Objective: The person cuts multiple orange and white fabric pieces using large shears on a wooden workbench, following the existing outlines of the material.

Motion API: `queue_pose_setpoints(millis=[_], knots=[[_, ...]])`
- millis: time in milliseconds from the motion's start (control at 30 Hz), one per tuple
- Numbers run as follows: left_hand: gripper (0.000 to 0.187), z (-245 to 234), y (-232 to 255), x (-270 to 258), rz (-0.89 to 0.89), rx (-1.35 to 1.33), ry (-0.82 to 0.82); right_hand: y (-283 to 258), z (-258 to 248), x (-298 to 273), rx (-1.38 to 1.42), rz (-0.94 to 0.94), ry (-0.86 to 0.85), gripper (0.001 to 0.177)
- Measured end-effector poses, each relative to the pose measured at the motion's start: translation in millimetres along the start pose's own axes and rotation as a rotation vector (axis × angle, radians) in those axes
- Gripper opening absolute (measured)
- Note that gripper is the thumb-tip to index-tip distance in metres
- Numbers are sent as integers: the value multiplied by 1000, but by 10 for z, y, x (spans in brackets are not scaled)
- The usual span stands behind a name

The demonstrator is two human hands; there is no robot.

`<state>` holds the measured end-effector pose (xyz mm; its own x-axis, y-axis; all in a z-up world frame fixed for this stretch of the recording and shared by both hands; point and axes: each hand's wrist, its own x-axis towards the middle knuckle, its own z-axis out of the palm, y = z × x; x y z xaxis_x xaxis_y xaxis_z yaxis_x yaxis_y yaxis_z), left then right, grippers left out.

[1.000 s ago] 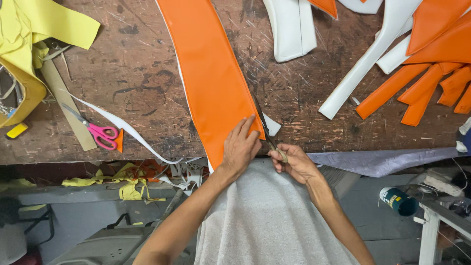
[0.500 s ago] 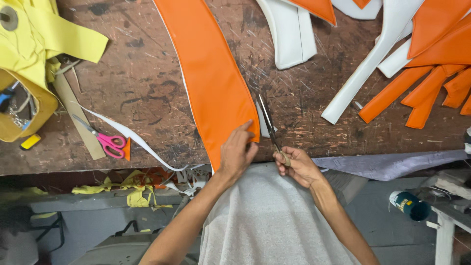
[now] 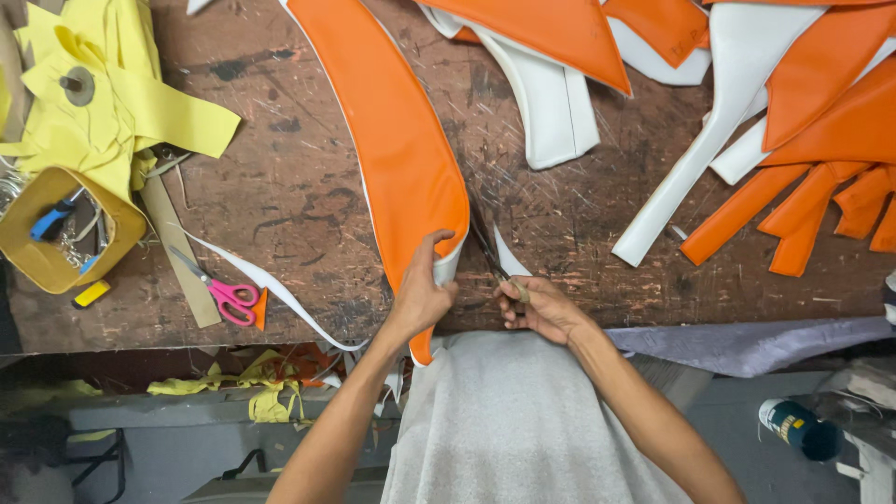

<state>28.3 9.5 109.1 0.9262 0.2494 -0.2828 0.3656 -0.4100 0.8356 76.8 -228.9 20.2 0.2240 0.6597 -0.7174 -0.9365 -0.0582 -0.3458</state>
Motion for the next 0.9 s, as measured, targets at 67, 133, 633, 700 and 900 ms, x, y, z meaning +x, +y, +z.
queue_pose_setpoints(millis=[67,133,633,700,900], knots=[[79,-33,27,15,-145,-43,-91,-46,35,70,-4,-4,-10,31],[81,-44,7,80,-192,-5,-116,-102,56,127,-9,-7,-19,32],[95,47,-44,300,-271,-53,-258,-179,40,268,14,1,3,28],[98,45,-63,319,-283,-70,-241,-166,36,247,41,8,-26,29],[98,113,-107,373,-281,-98,-242,-119,71,70,-8,48,42,31]])
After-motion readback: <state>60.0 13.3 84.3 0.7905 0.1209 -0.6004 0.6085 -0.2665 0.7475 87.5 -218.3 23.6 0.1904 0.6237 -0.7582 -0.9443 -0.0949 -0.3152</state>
